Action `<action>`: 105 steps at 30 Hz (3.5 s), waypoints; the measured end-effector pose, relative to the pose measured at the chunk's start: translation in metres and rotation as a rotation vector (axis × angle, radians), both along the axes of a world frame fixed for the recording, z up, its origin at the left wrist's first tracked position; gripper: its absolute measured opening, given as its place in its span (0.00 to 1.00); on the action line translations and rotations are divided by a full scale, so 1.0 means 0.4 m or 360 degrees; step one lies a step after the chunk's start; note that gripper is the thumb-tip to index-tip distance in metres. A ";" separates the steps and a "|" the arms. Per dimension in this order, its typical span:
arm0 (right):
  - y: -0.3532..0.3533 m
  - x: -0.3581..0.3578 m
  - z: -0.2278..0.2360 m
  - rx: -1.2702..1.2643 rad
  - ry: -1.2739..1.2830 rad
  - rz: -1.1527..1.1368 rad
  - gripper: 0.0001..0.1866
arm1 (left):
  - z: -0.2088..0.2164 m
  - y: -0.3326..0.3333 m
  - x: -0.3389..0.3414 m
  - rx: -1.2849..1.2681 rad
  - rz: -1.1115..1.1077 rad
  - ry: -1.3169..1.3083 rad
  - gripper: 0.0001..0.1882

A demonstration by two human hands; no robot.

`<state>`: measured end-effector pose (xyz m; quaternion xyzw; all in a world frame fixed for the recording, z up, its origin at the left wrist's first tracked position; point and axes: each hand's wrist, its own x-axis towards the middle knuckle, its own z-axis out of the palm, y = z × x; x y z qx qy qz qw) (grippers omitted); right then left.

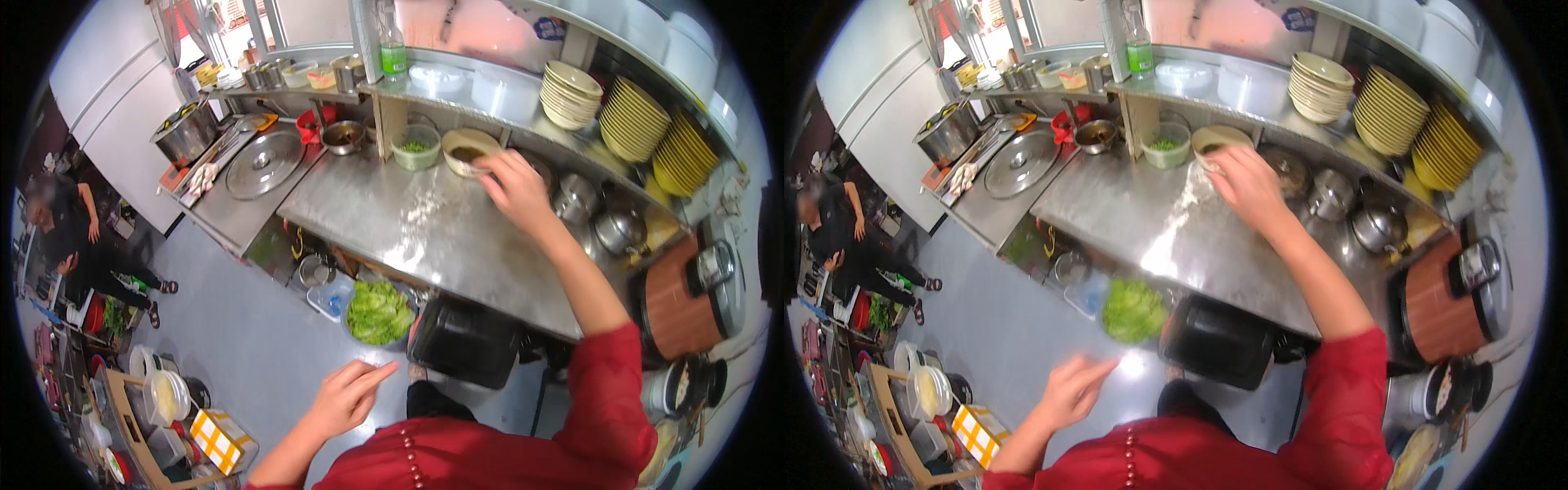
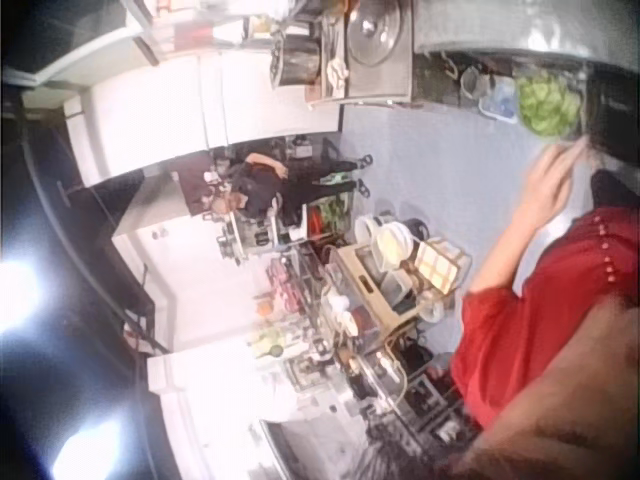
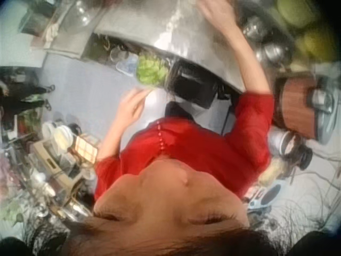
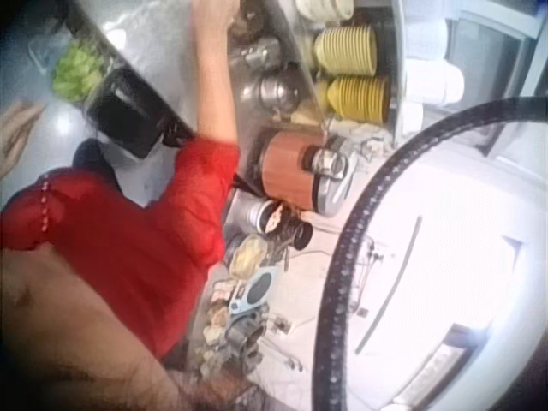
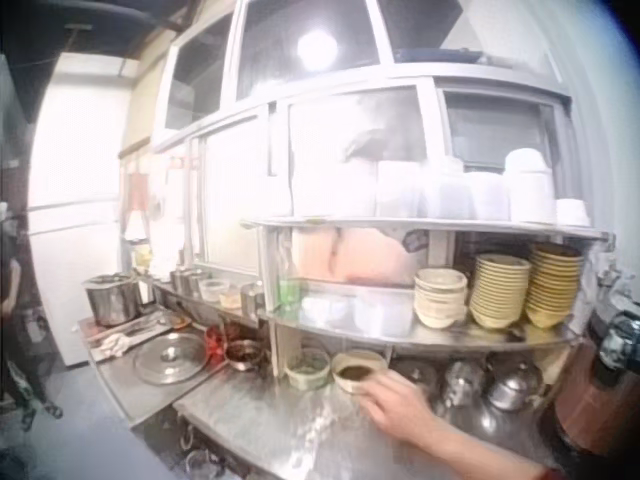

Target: The person assembles two noodle bowls in a commercial kitchen. They use tongs to place bean sprouts and other toppings into clear plastic bowls, then ladle broth and add peanuts and other garnishes. The bowls are sealed with lids and placed into a delivery box.

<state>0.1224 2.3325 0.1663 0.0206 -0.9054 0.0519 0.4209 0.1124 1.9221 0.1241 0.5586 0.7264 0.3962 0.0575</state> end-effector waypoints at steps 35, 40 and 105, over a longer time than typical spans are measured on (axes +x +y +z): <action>0.224 -0.539 0.035 0.0640 0.0356 -0.0305 0.06 | -0.343 0.196 -0.654 0.0080 0.0030 -0.1695 0.20; -0.142 -0.113 -0.134 0.0505 -0.0262 0.0213 0.12 | -0.277 0.335 -0.508 0.0440 -0.0233 -0.2864 0.36; -1.142 2.886 -0.432 -0.2624 0.0647 -0.1881 0.16 | -0.435 0.021 2.239 -0.1346 -0.0918 -0.1979 0.26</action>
